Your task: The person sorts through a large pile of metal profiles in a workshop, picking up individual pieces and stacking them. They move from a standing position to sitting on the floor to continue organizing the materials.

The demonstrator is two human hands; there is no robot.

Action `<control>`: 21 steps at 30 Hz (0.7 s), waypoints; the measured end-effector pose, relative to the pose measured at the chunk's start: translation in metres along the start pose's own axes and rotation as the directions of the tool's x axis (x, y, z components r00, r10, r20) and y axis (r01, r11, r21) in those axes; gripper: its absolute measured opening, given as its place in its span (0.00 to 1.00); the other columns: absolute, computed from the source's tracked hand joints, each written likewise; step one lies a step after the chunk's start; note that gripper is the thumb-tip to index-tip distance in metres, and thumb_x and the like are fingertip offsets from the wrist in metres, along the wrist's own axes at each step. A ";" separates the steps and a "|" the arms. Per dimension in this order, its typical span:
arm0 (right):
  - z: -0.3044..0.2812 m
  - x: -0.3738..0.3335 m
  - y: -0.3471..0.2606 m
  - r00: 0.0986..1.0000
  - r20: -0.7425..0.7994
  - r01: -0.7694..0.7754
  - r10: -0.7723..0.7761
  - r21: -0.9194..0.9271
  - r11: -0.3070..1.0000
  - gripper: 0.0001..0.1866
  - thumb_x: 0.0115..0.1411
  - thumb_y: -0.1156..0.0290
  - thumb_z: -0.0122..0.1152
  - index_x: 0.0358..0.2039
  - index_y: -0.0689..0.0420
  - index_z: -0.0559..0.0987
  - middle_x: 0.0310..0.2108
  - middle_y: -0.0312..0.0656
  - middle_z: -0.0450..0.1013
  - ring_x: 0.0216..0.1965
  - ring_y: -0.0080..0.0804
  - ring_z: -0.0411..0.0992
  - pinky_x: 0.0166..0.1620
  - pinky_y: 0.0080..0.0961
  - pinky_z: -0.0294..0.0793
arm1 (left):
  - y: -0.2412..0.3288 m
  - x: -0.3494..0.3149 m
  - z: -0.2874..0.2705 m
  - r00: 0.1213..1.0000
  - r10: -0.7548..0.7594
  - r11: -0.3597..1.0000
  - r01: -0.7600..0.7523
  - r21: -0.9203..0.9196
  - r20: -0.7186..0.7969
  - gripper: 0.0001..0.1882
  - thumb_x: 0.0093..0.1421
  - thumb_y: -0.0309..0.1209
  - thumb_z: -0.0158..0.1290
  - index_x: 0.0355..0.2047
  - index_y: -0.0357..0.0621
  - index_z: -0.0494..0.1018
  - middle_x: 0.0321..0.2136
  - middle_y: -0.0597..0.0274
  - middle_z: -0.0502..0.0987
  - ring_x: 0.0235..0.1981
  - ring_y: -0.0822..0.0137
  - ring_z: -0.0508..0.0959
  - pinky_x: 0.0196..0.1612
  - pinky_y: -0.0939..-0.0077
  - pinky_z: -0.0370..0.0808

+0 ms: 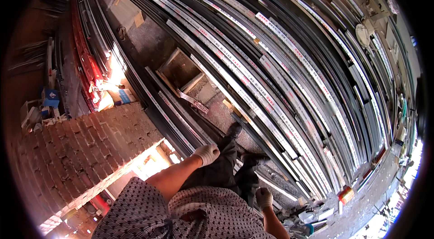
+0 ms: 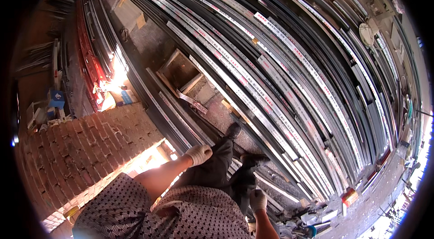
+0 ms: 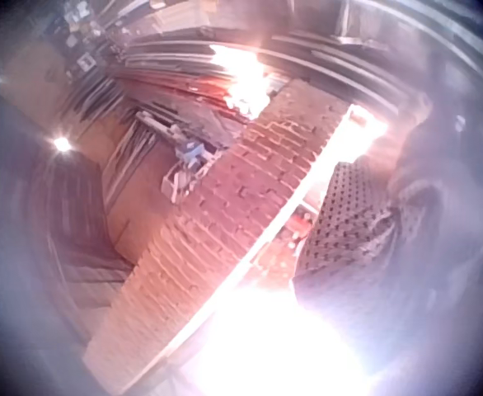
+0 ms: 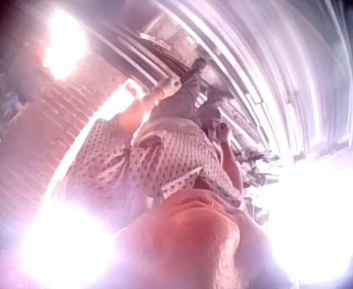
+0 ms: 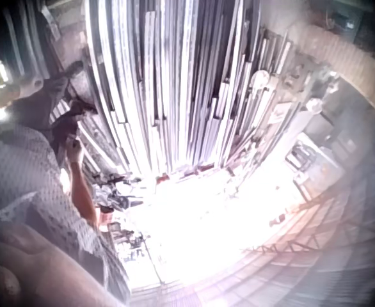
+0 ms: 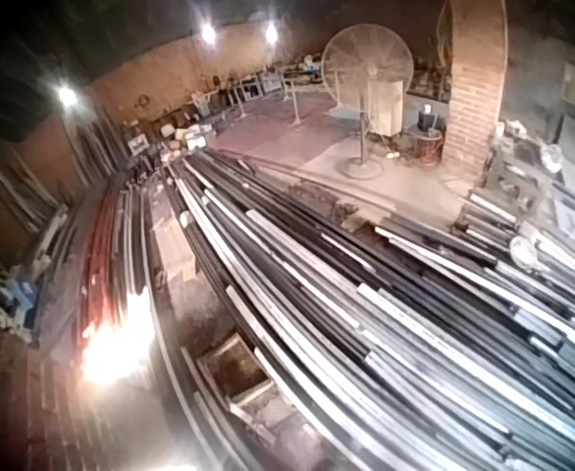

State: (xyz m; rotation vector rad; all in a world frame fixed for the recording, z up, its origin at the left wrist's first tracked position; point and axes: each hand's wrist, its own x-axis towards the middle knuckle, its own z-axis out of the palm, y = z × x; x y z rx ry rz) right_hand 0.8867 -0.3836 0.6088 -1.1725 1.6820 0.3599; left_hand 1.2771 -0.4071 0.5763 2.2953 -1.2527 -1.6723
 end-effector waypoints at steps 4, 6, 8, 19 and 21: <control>0.005 -0.004 -0.007 0.997 -0.069 -0.033 0.032 -0.012 0.999 0.19 0.61 0.54 0.59 0.34 0.58 0.83 0.32 0.51 0.81 0.36 0.46 0.81 0.43 0.37 0.78 | 0.018 0.010 -0.024 1.000 -0.013 0.999 0.013 -0.040 0.013 0.16 0.62 0.42 0.50 0.38 0.42 0.78 0.32 0.44 0.81 0.39 0.44 0.81 0.43 0.58 0.76; 0.002 -0.004 -0.001 0.997 -0.051 -0.050 0.049 -0.008 0.999 0.21 0.61 0.51 0.59 0.36 0.58 0.82 0.31 0.52 0.80 0.36 0.47 0.80 0.42 0.38 0.78 | 0.012 0.021 -0.018 1.000 0.025 0.998 -0.025 -0.053 -0.003 0.17 0.62 0.43 0.50 0.38 0.43 0.79 0.34 0.45 0.81 0.41 0.44 0.81 0.44 0.59 0.77; -0.004 -0.011 -0.011 0.995 -0.096 0.002 0.016 0.185 0.983 0.22 0.60 0.49 0.61 0.37 0.58 0.82 0.30 0.53 0.79 0.35 0.51 0.79 0.41 0.40 0.78 | -0.002 0.018 -0.016 1.000 0.009 0.999 -0.009 -0.036 -0.011 0.17 0.63 0.43 0.51 0.39 0.43 0.79 0.36 0.46 0.81 0.43 0.46 0.81 0.45 0.60 0.77; 0.002 -0.013 0.007 0.967 -0.209 -0.113 0.148 0.171 0.979 0.18 0.58 0.51 0.64 0.38 0.53 0.81 0.31 0.53 0.79 0.35 0.50 0.79 0.39 0.39 0.77 | -0.045 0.055 -0.019 0.994 -0.082 0.958 0.099 -0.269 0.072 0.13 0.66 0.36 0.54 0.34 0.37 0.79 0.25 0.63 0.80 0.26 0.73 0.77 0.33 0.74 0.76; 0.004 -0.016 0.008 0.958 -0.198 -0.175 0.210 0.182 0.968 0.17 0.59 0.53 0.61 0.37 0.54 0.80 0.33 0.53 0.79 0.37 0.50 0.78 0.42 0.40 0.76 | -0.019 0.055 -0.029 0.995 -0.048 0.965 0.070 -0.252 0.091 0.12 0.66 0.35 0.54 0.33 0.38 0.79 0.23 0.66 0.79 0.24 0.75 0.75 0.30 0.76 0.74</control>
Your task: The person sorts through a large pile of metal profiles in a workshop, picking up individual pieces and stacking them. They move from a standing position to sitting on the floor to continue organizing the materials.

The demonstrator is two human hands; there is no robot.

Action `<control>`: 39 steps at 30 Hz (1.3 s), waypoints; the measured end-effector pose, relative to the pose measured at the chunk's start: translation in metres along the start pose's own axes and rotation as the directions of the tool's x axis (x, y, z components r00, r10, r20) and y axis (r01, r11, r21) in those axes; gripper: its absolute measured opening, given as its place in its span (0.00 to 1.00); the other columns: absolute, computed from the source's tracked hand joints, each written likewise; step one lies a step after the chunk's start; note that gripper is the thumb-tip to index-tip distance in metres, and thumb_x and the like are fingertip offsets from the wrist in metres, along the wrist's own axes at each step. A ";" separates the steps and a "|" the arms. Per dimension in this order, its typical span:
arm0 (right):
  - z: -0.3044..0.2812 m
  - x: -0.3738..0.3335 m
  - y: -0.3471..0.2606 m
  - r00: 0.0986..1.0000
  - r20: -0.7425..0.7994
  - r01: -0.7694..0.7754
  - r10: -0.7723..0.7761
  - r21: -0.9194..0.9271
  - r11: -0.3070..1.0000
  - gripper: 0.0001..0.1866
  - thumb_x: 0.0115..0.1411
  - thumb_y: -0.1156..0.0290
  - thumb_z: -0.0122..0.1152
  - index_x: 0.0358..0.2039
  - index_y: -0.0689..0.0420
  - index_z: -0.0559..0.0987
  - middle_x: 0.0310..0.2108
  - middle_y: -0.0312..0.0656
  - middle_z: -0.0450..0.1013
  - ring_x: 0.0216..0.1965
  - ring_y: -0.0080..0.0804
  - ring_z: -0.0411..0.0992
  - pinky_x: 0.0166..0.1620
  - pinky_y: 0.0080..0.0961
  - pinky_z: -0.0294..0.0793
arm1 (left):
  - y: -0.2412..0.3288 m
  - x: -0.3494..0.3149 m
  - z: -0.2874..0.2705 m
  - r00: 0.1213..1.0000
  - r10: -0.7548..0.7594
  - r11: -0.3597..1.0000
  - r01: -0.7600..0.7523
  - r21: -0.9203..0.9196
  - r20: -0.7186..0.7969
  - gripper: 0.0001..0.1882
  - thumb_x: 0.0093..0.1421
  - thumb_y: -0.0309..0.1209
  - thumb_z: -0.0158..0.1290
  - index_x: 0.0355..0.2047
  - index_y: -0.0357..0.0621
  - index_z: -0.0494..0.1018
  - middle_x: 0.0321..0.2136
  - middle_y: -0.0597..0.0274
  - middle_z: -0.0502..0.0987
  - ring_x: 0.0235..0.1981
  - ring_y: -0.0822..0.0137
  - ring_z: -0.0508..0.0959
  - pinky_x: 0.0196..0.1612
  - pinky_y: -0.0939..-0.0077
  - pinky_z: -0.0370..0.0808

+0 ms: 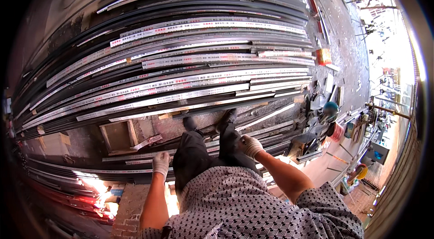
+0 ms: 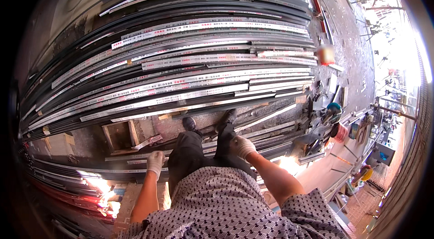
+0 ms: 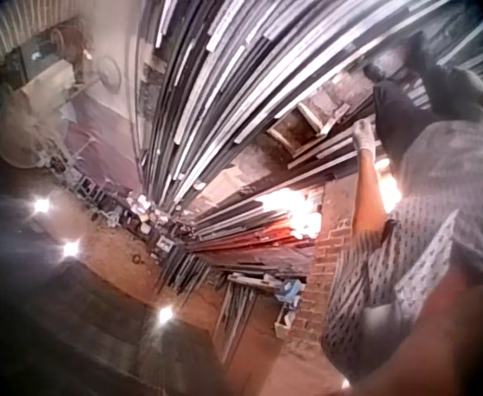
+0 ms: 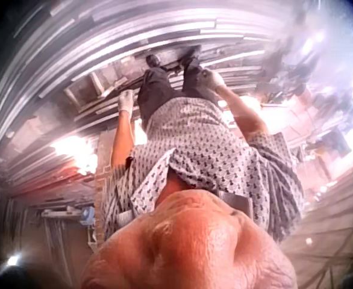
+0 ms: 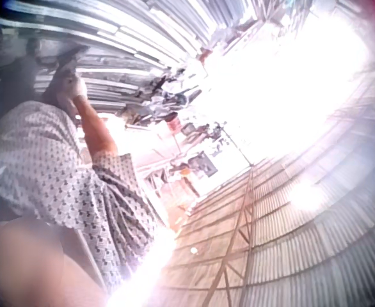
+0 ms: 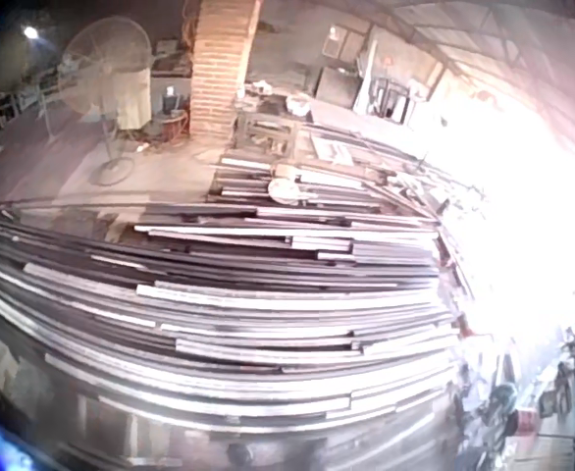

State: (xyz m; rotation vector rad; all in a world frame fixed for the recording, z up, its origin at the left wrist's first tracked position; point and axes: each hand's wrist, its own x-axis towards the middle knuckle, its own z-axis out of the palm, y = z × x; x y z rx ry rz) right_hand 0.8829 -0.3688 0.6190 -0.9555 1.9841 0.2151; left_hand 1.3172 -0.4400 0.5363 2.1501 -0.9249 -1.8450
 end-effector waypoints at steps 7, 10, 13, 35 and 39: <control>-0.002 -0.012 0.046 0.995 -0.083 -0.038 0.054 0.182 0.983 0.19 0.60 0.53 0.58 0.40 0.56 0.80 0.32 0.55 0.80 0.38 0.55 0.79 0.43 0.43 0.77 | 0.159 -0.003 0.021 0.910 0.410 0.912 -0.411 0.000 0.070 0.08 0.68 0.31 0.52 0.35 0.40 0.76 0.25 0.69 0.75 0.28 0.76 0.73 0.36 0.78 0.74; -0.016 -0.016 0.053 0.991 -0.073 -0.090 0.109 0.227 0.970 0.19 0.60 0.54 0.56 0.41 0.57 0.80 0.32 0.56 0.79 0.38 0.55 0.79 0.44 0.42 0.77 | 0.237 -0.018 0.042 0.801 0.598 0.799 -0.598 0.061 0.026 0.09 0.70 0.32 0.51 0.39 0.39 0.75 0.30 0.68 0.75 0.31 0.77 0.72 0.39 0.79 0.73; -0.019 -0.018 0.084 0.985 -0.097 -0.110 0.146 0.305 0.946 0.21 0.60 0.54 0.55 0.43 0.57 0.81 0.33 0.56 0.79 0.39 0.54 0.79 0.44 0.41 0.77 | 0.323 -0.053 0.076 0.733 0.657 0.746 -0.666 -0.012 0.177 0.10 0.72 0.33 0.50 0.43 0.37 0.74 0.34 0.68 0.75 0.35 0.78 0.71 0.41 0.82 0.72; -0.076 0.003 0.285 0.909 -0.205 -0.112 0.362 0.717 0.688 0.18 0.59 0.59 0.58 0.39 0.62 0.81 0.28 0.50 0.80 0.32 0.39 0.79 0.40 0.33 0.77 | 0.595 -0.368 0.304 -0.492 0.492 -0.711 -0.703 0.005 0.718 0.28 0.69 0.50 0.48 0.47 0.30 0.73 0.41 0.46 0.78 0.43 0.59 0.79 0.49 0.68 0.77; -0.100 -0.019 0.290 0.886 -0.203 -0.119 0.417 0.769 0.628 0.19 0.59 0.59 0.58 0.39 0.62 0.81 0.31 0.49 0.81 0.34 0.39 0.80 0.41 0.32 0.77 | 0.605 -0.381 0.322 -0.473 0.439 -0.763 -0.645 0.040 0.764 0.28 0.69 0.50 0.48 0.46 0.30 0.73 0.40 0.46 0.78 0.42 0.59 0.79 0.49 0.68 0.77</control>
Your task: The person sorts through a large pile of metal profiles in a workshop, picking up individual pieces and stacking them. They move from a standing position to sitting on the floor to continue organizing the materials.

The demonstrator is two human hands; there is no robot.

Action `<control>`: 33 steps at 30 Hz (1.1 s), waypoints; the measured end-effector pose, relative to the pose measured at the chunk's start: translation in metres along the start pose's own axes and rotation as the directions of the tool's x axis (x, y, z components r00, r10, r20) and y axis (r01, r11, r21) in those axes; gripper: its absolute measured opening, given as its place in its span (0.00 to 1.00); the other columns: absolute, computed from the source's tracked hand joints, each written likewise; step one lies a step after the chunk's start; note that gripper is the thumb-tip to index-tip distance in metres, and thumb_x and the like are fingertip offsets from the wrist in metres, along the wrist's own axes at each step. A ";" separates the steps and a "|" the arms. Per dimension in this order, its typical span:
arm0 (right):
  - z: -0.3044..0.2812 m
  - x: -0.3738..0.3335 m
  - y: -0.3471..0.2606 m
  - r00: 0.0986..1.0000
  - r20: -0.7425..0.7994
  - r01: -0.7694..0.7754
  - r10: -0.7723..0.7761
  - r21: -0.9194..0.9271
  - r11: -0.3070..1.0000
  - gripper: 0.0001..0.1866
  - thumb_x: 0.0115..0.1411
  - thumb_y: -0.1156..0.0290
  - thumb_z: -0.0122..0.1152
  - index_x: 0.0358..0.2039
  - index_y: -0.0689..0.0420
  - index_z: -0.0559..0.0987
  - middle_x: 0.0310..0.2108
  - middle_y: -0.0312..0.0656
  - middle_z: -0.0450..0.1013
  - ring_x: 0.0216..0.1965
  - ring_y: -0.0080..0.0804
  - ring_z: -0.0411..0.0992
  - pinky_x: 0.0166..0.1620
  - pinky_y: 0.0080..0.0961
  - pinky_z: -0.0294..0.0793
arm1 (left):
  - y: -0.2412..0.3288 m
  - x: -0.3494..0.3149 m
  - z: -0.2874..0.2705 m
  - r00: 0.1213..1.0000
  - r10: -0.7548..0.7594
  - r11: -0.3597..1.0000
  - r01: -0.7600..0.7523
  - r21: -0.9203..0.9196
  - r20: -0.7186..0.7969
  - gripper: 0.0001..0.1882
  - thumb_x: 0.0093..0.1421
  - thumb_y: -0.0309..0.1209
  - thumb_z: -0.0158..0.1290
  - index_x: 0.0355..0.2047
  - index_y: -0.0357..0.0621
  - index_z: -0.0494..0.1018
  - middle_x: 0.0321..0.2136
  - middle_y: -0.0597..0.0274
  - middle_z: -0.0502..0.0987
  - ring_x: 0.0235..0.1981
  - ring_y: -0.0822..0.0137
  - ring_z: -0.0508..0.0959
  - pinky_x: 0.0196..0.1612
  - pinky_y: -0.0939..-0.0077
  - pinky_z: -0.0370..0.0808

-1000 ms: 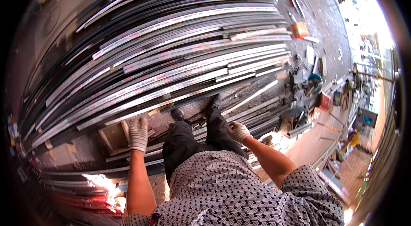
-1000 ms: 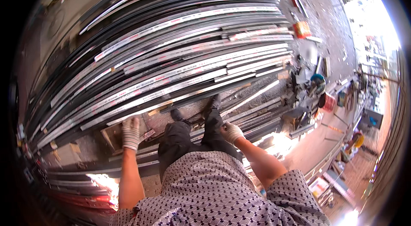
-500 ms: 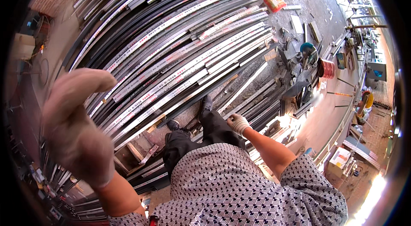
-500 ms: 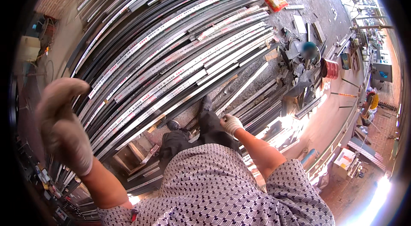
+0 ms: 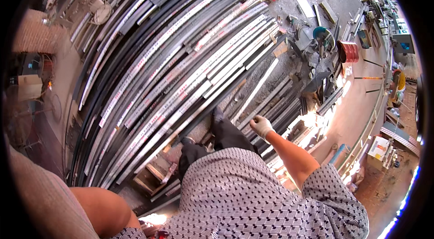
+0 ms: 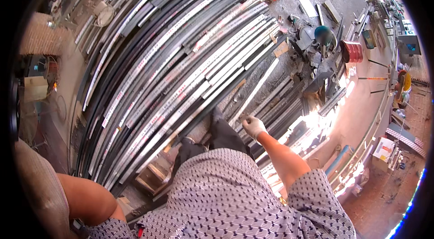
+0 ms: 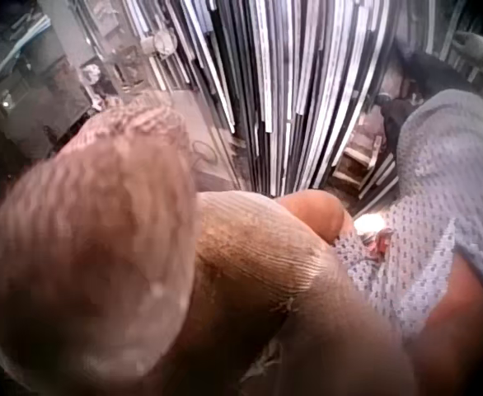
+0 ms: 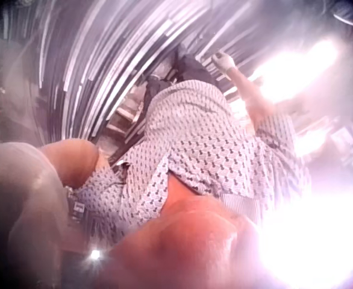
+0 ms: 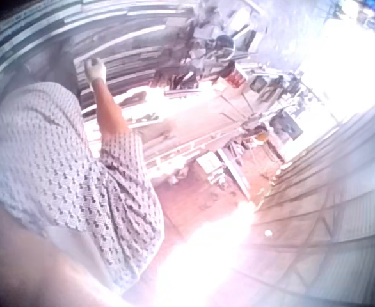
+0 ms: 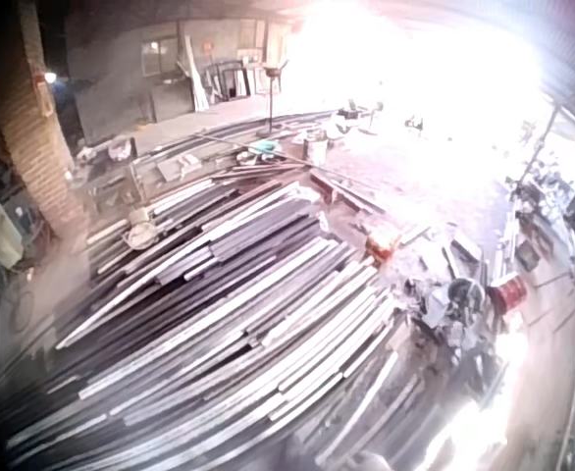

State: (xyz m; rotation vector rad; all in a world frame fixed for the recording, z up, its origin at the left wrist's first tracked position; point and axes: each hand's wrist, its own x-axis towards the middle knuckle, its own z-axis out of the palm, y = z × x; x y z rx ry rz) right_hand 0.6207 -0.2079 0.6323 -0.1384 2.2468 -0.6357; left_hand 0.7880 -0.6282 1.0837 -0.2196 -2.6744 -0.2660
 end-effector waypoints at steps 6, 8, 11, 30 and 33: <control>-0.019 0.019 0.052 0.992 0.029 -0.124 0.122 0.082 0.989 0.18 0.59 0.57 0.57 0.38 0.59 0.82 0.31 0.51 0.80 0.36 0.45 0.80 0.43 0.35 0.77 | -0.004 0.029 -0.011 0.999 0.012 0.994 -0.017 0.109 0.044 0.28 0.69 0.50 0.48 0.45 0.30 0.73 0.40 0.46 0.78 0.42 0.59 0.79 0.48 0.68 0.77; -0.028 0.007 0.052 0.991 -0.009 -0.135 0.136 0.080 0.988 0.17 0.59 0.58 0.57 0.37 0.60 0.82 0.31 0.50 0.81 0.35 0.44 0.80 0.42 0.35 0.77 | -0.008 0.038 -0.013 0.998 0.017 0.990 -0.025 0.136 0.059 0.28 0.69 0.50 0.48 0.45 0.30 0.73 0.40 0.46 0.78 0.42 0.59 0.79 0.48 0.68 0.77; -0.034 0.005 0.030 0.994 0.005 -0.111 0.112 0.147 0.983 0.16 0.59 0.59 0.56 0.32 0.61 0.81 0.28 0.48 0.80 0.33 0.40 0.80 0.40 0.36 0.77 | -0.004 0.046 -0.036 0.996 0.011 0.974 -0.031 0.223 0.091 0.28 0.69 0.50 0.48 0.45 0.30 0.73 0.39 0.46 0.78 0.41 0.58 0.79 0.48 0.67 0.77; 0.005 0.044 0.057 0.988 -0.130 0.084 -0.082 0.007 0.996 0.15 0.63 0.57 0.58 0.38 0.52 0.86 0.35 0.47 0.83 0.34 0.37 0.78 0.42 0.34 0.76 | 0.005 0.010 -0.100 0.998 -0.020 0.936 -0.005 0.353 0.067 0.28 0.68 0.50 0.48 0.43 0.30 0.74 0.38 0.46 0.78 0.39 0.58 0.79 0.46 0.67 0.77; -0.020 0.011 0.013 0.997 -0.055 -0.034 0.052 0.284 0.958 0.19 0.57 0.57 0.58 0.32 0.62 0.84 0.23 0.43 0.80 0.25 0.28 0.78 0.32 0.28 0.77 | 0.007 0.011 -0.107 0.999 -0.003 0.934 -0.016 0.358 0.052 0.28 0.68 0.50 0.48 0.42 0.30 0.74 0.37 0.46 0.77 0.39 0.58 0.79 0.45 0.67 0.77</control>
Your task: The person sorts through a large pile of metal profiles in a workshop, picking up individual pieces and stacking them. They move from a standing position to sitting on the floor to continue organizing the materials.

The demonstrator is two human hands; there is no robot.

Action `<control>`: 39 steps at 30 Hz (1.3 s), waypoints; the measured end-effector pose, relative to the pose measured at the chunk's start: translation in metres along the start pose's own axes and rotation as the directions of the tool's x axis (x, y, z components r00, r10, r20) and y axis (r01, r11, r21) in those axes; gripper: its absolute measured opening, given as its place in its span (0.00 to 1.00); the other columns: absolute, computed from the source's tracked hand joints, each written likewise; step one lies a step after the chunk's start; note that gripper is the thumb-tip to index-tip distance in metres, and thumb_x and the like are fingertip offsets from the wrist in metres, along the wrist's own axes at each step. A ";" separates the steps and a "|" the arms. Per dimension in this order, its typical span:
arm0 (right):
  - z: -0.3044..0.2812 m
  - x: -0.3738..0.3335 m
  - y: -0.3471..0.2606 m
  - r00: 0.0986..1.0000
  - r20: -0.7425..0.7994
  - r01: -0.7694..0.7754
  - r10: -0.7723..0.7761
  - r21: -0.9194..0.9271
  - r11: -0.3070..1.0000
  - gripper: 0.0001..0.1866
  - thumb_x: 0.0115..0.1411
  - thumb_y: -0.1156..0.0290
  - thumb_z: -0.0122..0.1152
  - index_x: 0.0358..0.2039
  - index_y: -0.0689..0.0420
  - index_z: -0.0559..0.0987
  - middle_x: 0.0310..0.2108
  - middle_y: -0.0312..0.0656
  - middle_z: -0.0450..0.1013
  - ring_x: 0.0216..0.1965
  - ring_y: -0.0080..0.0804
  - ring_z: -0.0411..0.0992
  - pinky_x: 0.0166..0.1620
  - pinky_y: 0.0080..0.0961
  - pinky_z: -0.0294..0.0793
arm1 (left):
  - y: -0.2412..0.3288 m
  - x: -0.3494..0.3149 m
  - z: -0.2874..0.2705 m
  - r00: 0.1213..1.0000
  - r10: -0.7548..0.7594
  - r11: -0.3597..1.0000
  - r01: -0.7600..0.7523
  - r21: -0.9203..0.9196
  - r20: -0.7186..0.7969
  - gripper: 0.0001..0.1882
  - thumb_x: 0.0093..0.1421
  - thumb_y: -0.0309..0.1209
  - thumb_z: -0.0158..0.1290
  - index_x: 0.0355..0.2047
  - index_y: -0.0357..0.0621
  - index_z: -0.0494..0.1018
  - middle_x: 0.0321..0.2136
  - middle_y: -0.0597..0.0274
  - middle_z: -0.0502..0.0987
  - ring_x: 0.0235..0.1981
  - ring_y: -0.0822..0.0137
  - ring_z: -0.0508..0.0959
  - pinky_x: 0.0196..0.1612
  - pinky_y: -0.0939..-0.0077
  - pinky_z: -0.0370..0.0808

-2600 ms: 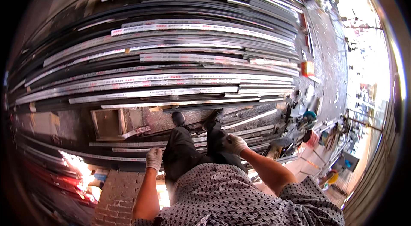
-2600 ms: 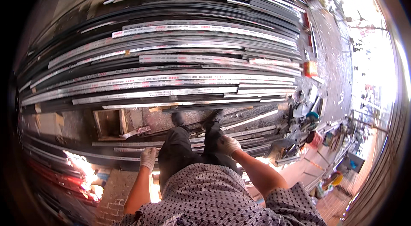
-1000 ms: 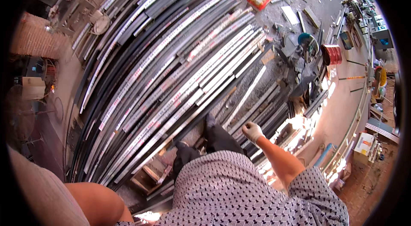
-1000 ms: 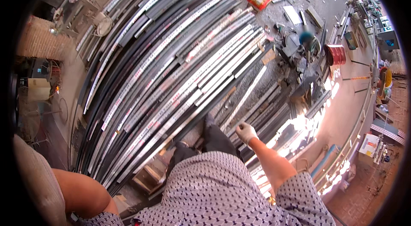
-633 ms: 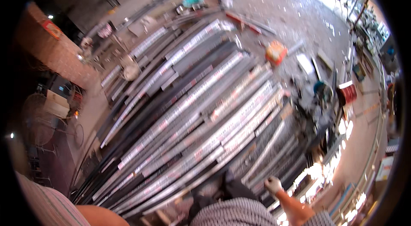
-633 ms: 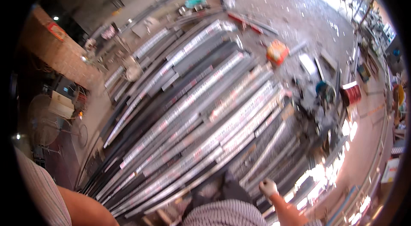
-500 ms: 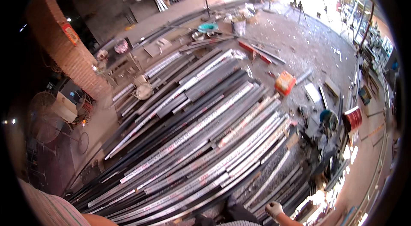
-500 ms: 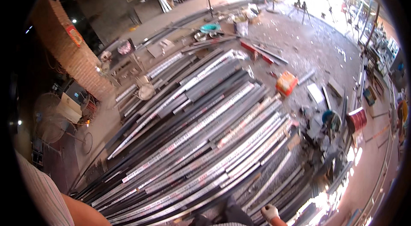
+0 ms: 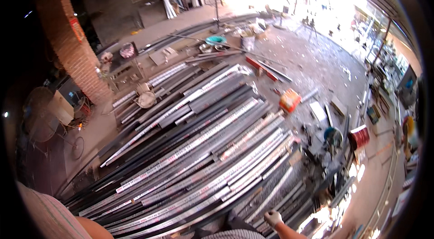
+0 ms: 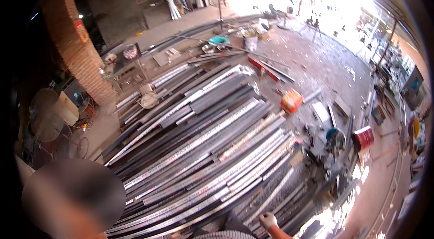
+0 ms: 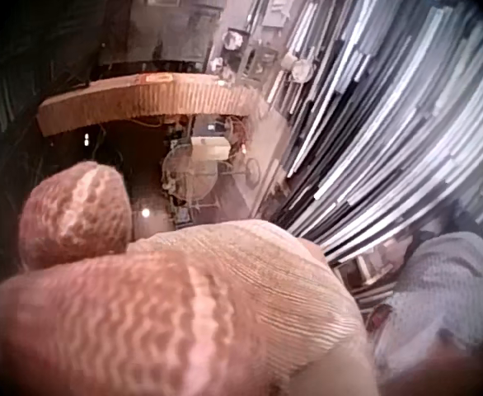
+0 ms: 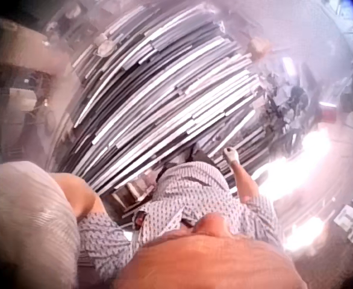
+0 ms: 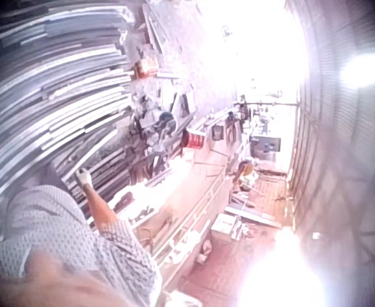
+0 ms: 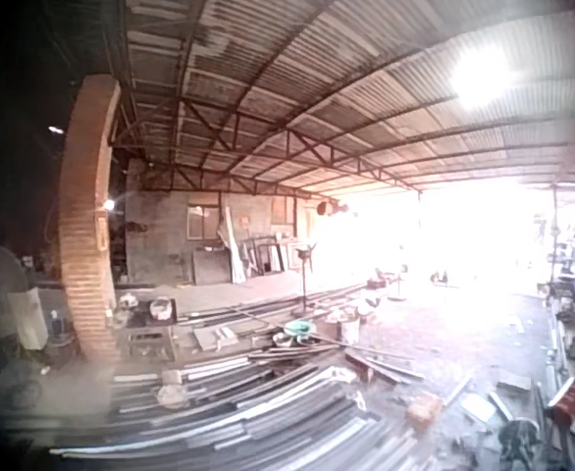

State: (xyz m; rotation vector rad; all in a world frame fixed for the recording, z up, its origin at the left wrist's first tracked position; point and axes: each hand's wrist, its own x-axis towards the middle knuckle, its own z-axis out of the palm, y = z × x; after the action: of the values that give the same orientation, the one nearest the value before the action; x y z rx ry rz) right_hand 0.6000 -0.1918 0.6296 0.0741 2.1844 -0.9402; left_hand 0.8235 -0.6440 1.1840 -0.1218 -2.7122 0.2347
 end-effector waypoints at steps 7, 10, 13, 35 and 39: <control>-0.003 0.014 0.041 0.998 -0.065 -0.027 0.022 -0.064 0.998 0.16 0.58 0.62 0.58 0.34 0.64 0.83 0.24 0.40 0.78 0.25 0.27 0.76 0.33 0.26 0.77 | 0.008 0.028 0.005 0.997 0.077 0.997 -0.077 -0.006 -0.008 0.28 0.68 0.50 0.49 0.42 0.30 0.74 0.37 0.46 0.77 0.38 0.58 0.79 0.44 0.66 0.77; -0.009 -0.004 0.027 0.997 -0.056 -0.049 0.050 0.016 0.999 0.16 0.59 0.63 0.57 0.35 0.63 0.83 0.26 0.41 0.79 0.27 0.27 0.77 0.33 0.27 0.77 | 0.015 0.036 0.001 0.994 0.105 0.994 -0.105 0.002 0.012 0.28 0.68 0.50 0.49 0.41 0.30 0.74 0.36 0.46 0.77 0.38 0.58 0.79 0.44 0.66 0.77; -0.017 -0.012 0.041 0.994 -0.080 -0.064 0.070 0.079 0.995 0.15 0.60 0.62 0.57 0.34 0.63 0.82 0.24 0.41 0.78 0.25 0.26 0.75 0.31 0.28 0.77 | 0.021 0.050 0.001 0.990 0.143 0.990 -0.143 -0.018 0.013 0.27 0.68 0.50 0.49 0.41 0.30 0.74 0.36 0.46 0.77 0.38 0.58 0.79 0.44 0.66 0.77; -0.051 -0.064 0.134 0.865 -0.149 -0.338 0.479 0.534 0.775 0.10 0.64 0.67 0.55 0.34 0.61 0.77 0.22 0.38 0.74 0.19 0.25 0.71 0.23 0.24 0.69 | 0.179 0.181 0.192 0.978 -0.128 0.765 -0.010 -0.644 -0.167 0.10 0.63 0.33 0.57 0.32 0.36 0.78 0.30 0.55 0.79 0.30 0.63 0.79 0.36 0.72 0.78; -0.057 -0.065 0.127 0.868 -0.144 -0.307 0.475 0.595 0.743 0.08 0.65 0.66 0.55 0.34 0.57 0.77 0.23 0.36 0.75 0.20 0.24 0.71 0.23 0.22 0.68 | 0.168 0.110 0.318 0.955 -0.256 0.721 0.293 -0.627 0.151 0.05 0.63 0.28 0.56 0.32 0.40 0.79 0.29 0.59 0.80 0.26 0.68 0.78 0.30 0.80 0.77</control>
State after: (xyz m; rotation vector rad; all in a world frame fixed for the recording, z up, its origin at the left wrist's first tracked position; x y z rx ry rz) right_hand 0.6524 -0.0482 0.6214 0.9820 1.9420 -1.3389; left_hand 0.6010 -0.5119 0.9103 0.1003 -2.6922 -0.8128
